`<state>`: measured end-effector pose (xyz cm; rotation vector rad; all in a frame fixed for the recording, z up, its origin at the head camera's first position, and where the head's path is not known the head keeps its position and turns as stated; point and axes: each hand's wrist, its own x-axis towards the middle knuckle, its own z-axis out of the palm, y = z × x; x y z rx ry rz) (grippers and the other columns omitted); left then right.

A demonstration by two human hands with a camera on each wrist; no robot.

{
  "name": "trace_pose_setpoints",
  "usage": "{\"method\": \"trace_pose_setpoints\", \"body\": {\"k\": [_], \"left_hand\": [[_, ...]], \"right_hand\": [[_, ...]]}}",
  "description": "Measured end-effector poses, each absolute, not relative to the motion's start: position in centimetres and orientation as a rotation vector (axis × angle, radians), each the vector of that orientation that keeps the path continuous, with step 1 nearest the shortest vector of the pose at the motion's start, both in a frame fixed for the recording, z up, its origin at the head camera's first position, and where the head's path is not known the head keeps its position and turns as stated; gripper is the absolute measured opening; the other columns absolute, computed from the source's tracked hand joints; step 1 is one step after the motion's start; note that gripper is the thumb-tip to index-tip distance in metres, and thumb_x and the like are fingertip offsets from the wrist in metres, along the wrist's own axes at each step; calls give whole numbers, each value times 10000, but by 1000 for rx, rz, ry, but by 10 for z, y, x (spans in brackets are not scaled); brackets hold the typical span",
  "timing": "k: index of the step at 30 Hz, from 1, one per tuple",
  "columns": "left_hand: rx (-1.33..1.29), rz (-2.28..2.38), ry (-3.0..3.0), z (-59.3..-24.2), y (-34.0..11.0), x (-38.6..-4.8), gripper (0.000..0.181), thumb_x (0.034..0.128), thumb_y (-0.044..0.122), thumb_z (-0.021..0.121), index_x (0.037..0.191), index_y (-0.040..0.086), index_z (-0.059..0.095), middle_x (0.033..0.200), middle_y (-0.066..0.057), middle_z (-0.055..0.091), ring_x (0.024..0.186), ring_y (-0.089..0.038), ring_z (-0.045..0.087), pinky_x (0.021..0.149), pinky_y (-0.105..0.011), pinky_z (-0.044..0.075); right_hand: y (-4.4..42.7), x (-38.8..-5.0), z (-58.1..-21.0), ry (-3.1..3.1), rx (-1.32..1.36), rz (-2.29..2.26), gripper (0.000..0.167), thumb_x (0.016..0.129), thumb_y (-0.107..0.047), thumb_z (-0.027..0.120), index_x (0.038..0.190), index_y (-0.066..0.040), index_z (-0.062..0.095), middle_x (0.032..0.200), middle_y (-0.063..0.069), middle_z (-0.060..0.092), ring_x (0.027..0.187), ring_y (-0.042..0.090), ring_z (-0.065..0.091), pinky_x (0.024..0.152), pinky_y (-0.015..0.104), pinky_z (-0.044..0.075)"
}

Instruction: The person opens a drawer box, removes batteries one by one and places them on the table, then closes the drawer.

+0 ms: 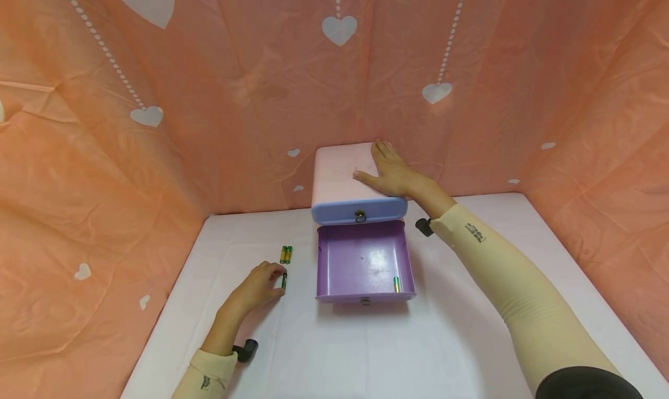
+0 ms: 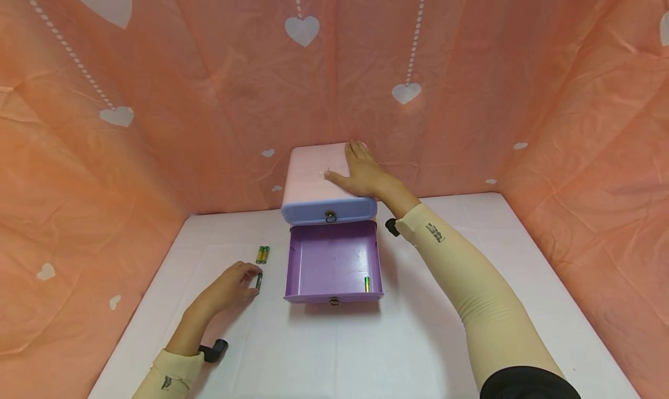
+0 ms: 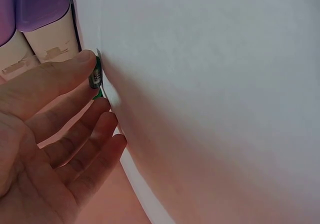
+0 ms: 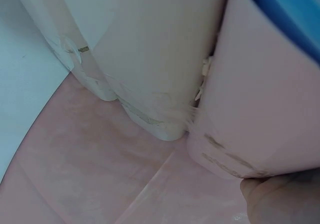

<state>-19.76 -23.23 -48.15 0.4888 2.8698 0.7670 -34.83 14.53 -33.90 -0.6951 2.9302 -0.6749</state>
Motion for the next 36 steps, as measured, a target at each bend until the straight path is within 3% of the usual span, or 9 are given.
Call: {"method": "trace_pose_setpoints", "body": {"k": [10,18,25,36], "left_hand": [[457,827,2835,-479,-233,-194,465,884,14,850,1294,-77,650,1145,-149,647,1099,-338,637,1031,-546,543],[436,805,2880,-467,-227,-185,468,966,103,807,1371,-46,628,1263,-196,652,1203,-401,654,1045,-564,559],[514,798,2944,-447,-216,-174,428,980,111,789,1355,-44,651,1286,-201,659,1176,-371,673,1021,-542,568],[628,854,3028,-423,-192,-160,392,972,103,798,1333,7,679,1265,-115,675,1137,-322,681,989,-497,581]], "right_hand": [[145,-348,-339,2915,-699,-687,1064,1067,-668,460,1673,59,-26,1777,227,-101,1651,339,-133,1341,443,-68],[145,-347,-340,2921,-700,-688,1062,1069,-657,465,1672,60,-35,1774,232,-104,1650,343,-134,1342,454,-63],[146,-346,-340,2920,-691,-689,1056,1071,-658,460,1674,56,-31,1776,224,-109,1650,341,-136,1341,454,-66],[145,-345,-339,2917,-694,-690,1055,1071,-649,469,1673,62,-27,1776,228,-105,1650,349,-135,1341,457,-69]]}}
